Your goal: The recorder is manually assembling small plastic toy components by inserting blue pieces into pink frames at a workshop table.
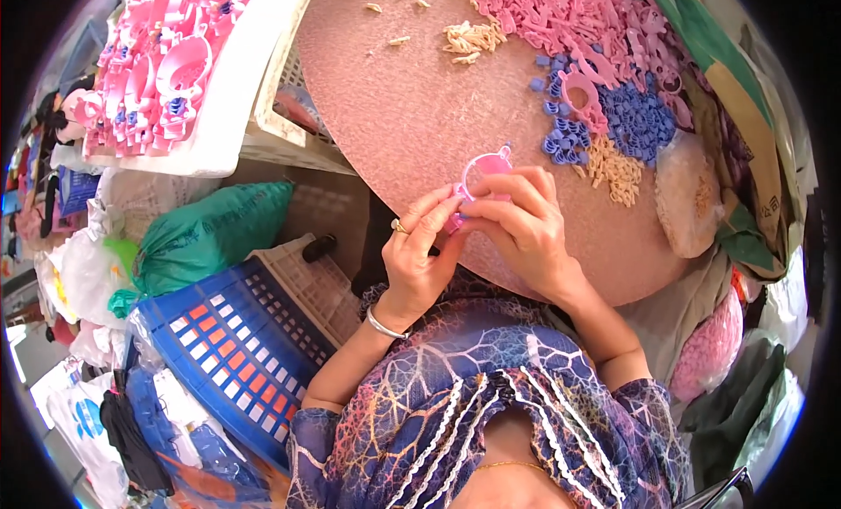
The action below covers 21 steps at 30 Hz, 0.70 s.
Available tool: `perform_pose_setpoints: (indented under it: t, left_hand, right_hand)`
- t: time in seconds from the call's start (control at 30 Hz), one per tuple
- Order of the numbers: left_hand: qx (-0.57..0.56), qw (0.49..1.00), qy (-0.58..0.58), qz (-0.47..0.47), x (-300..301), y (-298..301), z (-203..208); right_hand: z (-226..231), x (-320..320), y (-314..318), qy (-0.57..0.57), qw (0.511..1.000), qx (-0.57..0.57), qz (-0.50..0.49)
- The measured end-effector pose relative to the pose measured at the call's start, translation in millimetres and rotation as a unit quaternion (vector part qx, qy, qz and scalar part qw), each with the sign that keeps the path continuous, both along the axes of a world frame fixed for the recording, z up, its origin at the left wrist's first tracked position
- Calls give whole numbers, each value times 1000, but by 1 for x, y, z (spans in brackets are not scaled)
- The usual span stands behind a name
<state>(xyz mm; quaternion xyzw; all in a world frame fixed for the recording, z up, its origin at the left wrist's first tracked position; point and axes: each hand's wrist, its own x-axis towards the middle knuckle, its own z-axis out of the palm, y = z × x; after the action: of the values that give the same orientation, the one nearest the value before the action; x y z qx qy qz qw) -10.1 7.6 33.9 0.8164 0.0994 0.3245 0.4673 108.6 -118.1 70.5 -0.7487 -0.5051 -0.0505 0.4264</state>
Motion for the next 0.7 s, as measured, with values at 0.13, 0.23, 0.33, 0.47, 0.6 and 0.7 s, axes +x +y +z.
perform_pose_setpoints:
  t: [0.13, 0.23, 0.33, 0.47, 0.6, 0.7]
  left_hand:
    - [-113, 993, -8, -37, -2, -7, -12]
    - [-106, 993, -15, -57, -1, -7, -12]
    - [-101, 993, -21, -56, -3, -10, -13]
    - [-153, 986, -30, -64, -5, -8, -14]
    - [-176, 983, -9, -49, -7, -9, -13]
    - [-135, 990, -22, -29, -6, -10, -14]
  right_hand:
    - [-1, 0, 5, 14, 999, 5, -33]
    - [3, 0, 2, -12, 998, -38, -39]
    - [3, 0, -1, -20, 998, -54, -39]
    - [5, 5, -6, 38, 997, -65, -32]
    - [10, 8, -9, 79, 995, -57, -33]
    - [11, 5, -7, -7, 993, -99, -59]
